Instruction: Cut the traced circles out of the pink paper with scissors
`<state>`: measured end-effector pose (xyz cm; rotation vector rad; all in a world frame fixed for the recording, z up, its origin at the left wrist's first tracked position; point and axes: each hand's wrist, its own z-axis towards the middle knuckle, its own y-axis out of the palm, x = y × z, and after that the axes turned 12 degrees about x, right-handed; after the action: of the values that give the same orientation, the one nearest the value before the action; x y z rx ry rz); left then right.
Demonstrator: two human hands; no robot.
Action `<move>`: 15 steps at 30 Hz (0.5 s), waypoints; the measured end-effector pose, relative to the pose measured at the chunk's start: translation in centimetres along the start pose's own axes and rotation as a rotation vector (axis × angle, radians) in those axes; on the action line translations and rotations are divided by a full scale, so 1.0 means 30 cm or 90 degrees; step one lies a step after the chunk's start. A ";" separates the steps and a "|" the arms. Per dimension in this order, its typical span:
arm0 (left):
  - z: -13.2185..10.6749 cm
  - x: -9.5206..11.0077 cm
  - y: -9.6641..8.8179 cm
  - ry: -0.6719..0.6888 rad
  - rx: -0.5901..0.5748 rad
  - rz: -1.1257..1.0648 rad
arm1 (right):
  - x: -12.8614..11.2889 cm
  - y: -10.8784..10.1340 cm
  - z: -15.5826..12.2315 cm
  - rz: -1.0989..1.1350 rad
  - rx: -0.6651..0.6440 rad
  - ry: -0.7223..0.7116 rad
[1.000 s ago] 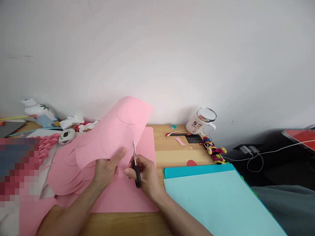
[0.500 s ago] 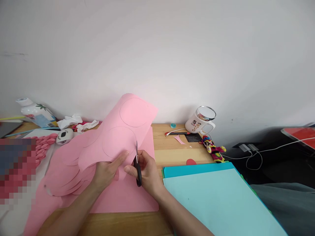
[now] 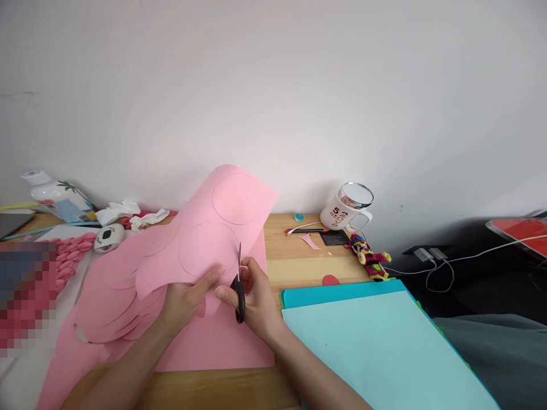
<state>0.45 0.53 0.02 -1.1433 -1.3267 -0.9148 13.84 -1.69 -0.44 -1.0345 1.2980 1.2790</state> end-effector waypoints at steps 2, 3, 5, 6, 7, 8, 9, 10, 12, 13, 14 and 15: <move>-0.003 0.009 0.002 -0.021 -0.019 0.071 | 0.002 -0.001 -0.002 0.008 -0.005 0.010; -0.004 0.012 0.002 -0.023 -0.023 0.087 | 0.003 -0.001 -0.003 0.011 -0.006 0.013; -0.004 0.014 0.003 -0.015 -0.023 0.094 | 0.005 -0.001 -0.004 0.015 -0.003 0.012; -0.003 0.014 0.003 -0.011 -0.024 0.093 | 0.007 0.000 -0.004 0.016 -0.002 0.009; -0.003 0.012 0.003 -0.007 -0.025 0.090 | 0.008 0.001 -0.005 0.017 0.001 0.008; -0.002 0.010 0.003 -0.003 -0.028 0.088 | 0.009 0.001 -0.004 0.019 0.001 0.007; -0.001 0.007 0.003 0.002 -0.033 0.086 | 0.009 0.002 -0.004 0.022 0.001 0.008; 0.000 0.005 0.003 0.009 -0.034 0.082 | 0.010 0.003 -0.003 0.025 0.000 0.010; 0.001 0.004 0.002 0.024 -0.030 0.073 | 0.010 0.004 -0.001 0.033 -0.001 0.014; 0.001 0.005 0.002 0.035 -0.025 0.067 | 0.009 0.004 0.000 0.035 -0.001 0.015; 0.001 0.006 0.002 0.045 -0.021 0.060 | 0.008 0.004 0.000 0.034 -0.001 0.016; 0.001 0.009 0.002 0.052 -0.017 0.056 | 0.007 0.005 0.000 0.032 0.001 0.016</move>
<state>0.53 0.60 0.28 -1.1635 -1.1932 -0.9075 13.67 -1.65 -0.64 -1.0265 1.3509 1.3063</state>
